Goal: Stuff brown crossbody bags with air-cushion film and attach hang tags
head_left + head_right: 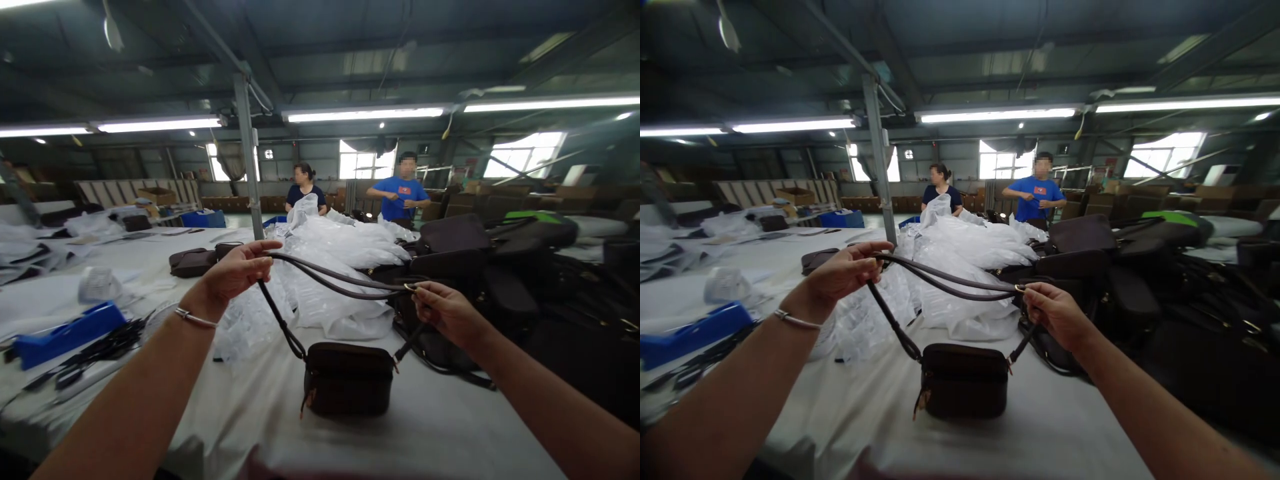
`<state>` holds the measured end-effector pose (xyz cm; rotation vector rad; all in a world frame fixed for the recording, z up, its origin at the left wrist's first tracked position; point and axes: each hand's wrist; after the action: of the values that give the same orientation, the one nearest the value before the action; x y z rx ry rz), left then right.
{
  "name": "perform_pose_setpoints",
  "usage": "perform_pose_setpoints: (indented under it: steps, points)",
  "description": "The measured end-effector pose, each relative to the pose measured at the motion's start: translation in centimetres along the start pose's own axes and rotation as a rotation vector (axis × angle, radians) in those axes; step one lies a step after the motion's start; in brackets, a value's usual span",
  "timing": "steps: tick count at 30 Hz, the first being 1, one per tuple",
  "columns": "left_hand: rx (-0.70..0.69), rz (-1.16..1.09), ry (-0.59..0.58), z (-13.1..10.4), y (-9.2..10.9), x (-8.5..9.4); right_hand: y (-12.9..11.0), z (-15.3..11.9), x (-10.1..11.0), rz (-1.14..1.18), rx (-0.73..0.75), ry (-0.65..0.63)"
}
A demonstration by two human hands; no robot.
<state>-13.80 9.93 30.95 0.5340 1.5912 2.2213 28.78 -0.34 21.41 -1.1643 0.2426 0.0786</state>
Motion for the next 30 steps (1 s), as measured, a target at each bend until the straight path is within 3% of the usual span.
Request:
perform_pose_setpoints:
  steps: [2,5,7,9,11,14,17,20,24,30]
  points:
    - [0.052,0.203,0.082,0.1,-1.1,0.6,-0.1,-0.4,-0.7,0.021,0.003,-0.017]
    - [0.228,0.718,0.146,0.1,-4.3,1.2,0.1,-1.2,-2.1,0.027,0.004,-0.047]
    - [0.29,1.081,0.14,-0.2,-6.6,0.3,0.4,-1.6,-3.2,-0.008,0.008,-0.08]
    - [0.194,1.215,0.151,-0.6,-8.3,-2.2,0.7,-1.9,-4.5,-0.059,0.011,-0.113]
    - [0.019,0.986,0.115,-1.0,-9.3,-6.1,0.9,-2.2,-5.8,-0.112,0.006,-0.139]
    - [-0.097,0.511,-0.087,-1.2,-9.5,-12.3,1.0,-2.5,-7.5,-0.174,0.008,-0.168]
    - [-0.183,0.464,-0.125,-1.2,-9.2,-15.9,0.9,-2.8,-7.8,-0.211,0.029,-0.18]
    - [-0.201,0.485,-0.082,-1.1,-9.2,-16.1,0.8,-3.0,-6.7,-0.259,0.046,-0.163]
    - [-0.118,0.413,-0.139,-1.0,-8.9,-14.7,0.4,-3.2,-5.5,-0.345,0.069,-0.196]
    - [-0.076,0.3,-0.1,-1.2,-8.7,-15.2,-0.5,-3.2,-6.9,-0.44,0.141,-0.243]
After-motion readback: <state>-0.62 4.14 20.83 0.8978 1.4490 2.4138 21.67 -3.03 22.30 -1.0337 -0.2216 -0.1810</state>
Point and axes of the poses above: each hand's wrist, its own z-axis towards the middle knuckle, its own x-axis out of the back of the hand, y = z × x, and after that the axes turned 5 degrees about x, right-handed
